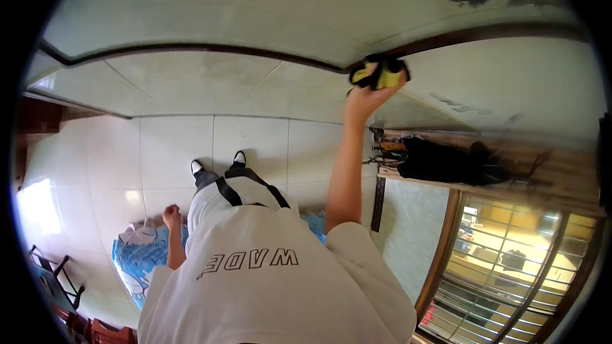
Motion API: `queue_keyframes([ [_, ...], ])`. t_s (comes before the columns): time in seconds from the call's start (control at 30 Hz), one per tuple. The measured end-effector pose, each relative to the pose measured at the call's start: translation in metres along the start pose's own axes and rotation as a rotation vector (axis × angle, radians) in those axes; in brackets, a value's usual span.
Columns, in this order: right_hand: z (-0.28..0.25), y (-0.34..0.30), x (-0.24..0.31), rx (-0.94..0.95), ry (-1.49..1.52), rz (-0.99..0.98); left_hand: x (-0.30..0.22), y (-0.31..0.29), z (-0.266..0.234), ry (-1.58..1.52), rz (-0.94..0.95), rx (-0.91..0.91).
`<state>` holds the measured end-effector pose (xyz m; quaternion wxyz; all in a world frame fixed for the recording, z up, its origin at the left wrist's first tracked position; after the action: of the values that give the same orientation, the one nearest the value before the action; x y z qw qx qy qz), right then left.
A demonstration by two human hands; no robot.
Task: The person wipes the top and side edges of a wooden door frame with a yellow cloth. They then clean the glass surface and the wooden frame of a large wall-mounted picture using the cloth.
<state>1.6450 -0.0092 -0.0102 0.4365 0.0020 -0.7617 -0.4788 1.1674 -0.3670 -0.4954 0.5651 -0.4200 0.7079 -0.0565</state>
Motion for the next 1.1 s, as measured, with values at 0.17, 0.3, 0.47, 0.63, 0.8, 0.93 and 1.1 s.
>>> queue_keyframes([
  [0.17,0.002,0.091,0.056,-0.17,-0.087,-0.286,-0.02,0.031,-0.016,0.006,0.001,0.039],
  [0.3,-0.001,0.127,0.104,-0.17,-0.134,-0.347,-0.014,0.052,-0.028,-0.015,0.002,0.063],
  [0.47,-0.014,0.05,0.022,-0.056,-0.319,-0.256,-0.001,0.062,-0.031,-0.011,0.035,0.102],
  [0.63,0.01,-0.04,-0.024,-0.008,-0.221,0.024,-0.021,0.05,-0.026,0.101,0.083,0.171],
  [0.8,0.007,-0.061,-0.039,0.059,-0.162,0.139,-0.063,0.054,-0.032,0.136,0.109,0.069],
  [0.93,0.005,-0.056,-0.044,0.078,-0.018,0.13,-0.099,0.049,-0.017,0.166,0.129,-0.041],
  [1.1,0.001,-0.049,-0.048,0.067,0.096,0.066,-0.13,0.0,0.016,0.162,0.239,0.012],
])
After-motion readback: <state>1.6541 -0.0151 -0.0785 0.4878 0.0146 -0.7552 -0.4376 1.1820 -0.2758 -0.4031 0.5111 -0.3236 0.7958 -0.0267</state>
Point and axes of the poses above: each hand's wrist, its own y-axis towards the middle knuckle, its own z-axis out of the palm, x = y × z, the point moved 2 cm from there along y, towards the middle knuckle, and after that the axes turned 3 degrees about -y, right-handed, at the moved point
